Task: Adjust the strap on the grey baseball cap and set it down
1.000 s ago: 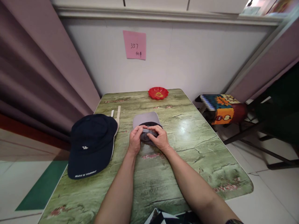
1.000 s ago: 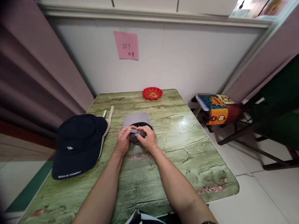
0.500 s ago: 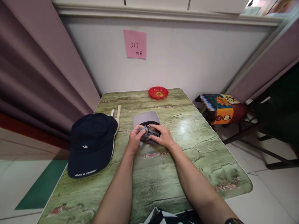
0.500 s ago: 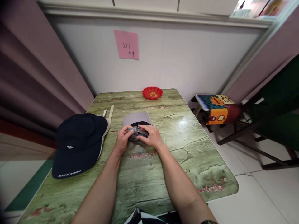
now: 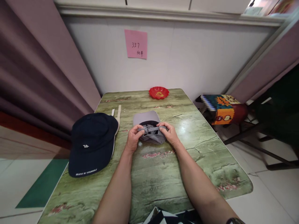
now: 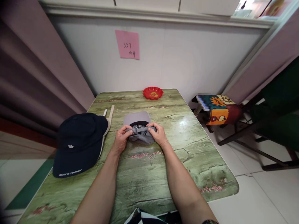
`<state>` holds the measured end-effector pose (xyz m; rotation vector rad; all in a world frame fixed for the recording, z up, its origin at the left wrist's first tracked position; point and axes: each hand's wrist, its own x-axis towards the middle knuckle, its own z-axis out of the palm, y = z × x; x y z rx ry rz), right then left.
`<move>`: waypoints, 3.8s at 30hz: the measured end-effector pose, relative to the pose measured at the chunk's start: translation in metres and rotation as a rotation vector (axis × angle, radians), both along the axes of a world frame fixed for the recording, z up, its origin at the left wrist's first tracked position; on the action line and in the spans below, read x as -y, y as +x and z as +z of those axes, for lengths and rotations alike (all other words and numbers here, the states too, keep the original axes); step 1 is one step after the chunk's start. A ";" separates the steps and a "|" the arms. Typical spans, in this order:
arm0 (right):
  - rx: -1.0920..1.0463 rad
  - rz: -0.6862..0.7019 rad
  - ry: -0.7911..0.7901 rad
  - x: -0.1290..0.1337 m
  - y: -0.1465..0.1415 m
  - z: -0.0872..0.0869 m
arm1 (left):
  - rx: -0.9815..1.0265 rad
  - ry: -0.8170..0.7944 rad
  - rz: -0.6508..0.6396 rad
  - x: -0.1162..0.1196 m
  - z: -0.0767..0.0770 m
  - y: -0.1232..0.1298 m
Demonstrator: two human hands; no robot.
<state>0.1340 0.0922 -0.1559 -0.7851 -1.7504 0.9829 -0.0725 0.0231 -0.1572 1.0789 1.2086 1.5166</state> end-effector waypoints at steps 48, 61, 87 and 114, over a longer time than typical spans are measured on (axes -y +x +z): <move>-0.132 0.167 -0.256 0.011 -0.027 -0.007 | -0.158 0.075 -0.127 -0.001 0.006 0.015; -0.178 0.246 -0.289 0.009 -0.026 -0.007 | -0.159 0.058 -0.039 0.000 0.010 0.024; -0.337 0.239 -0.428 0.010 -0.025 -0.004 | -0.285 0.111 0.008 -0.006 -0.007 0.027; -0.253 0.284 -0.459 0.003 -0.021 -0.012 | -0.332 0.150 -0.047 -0.003 -0.004 0.021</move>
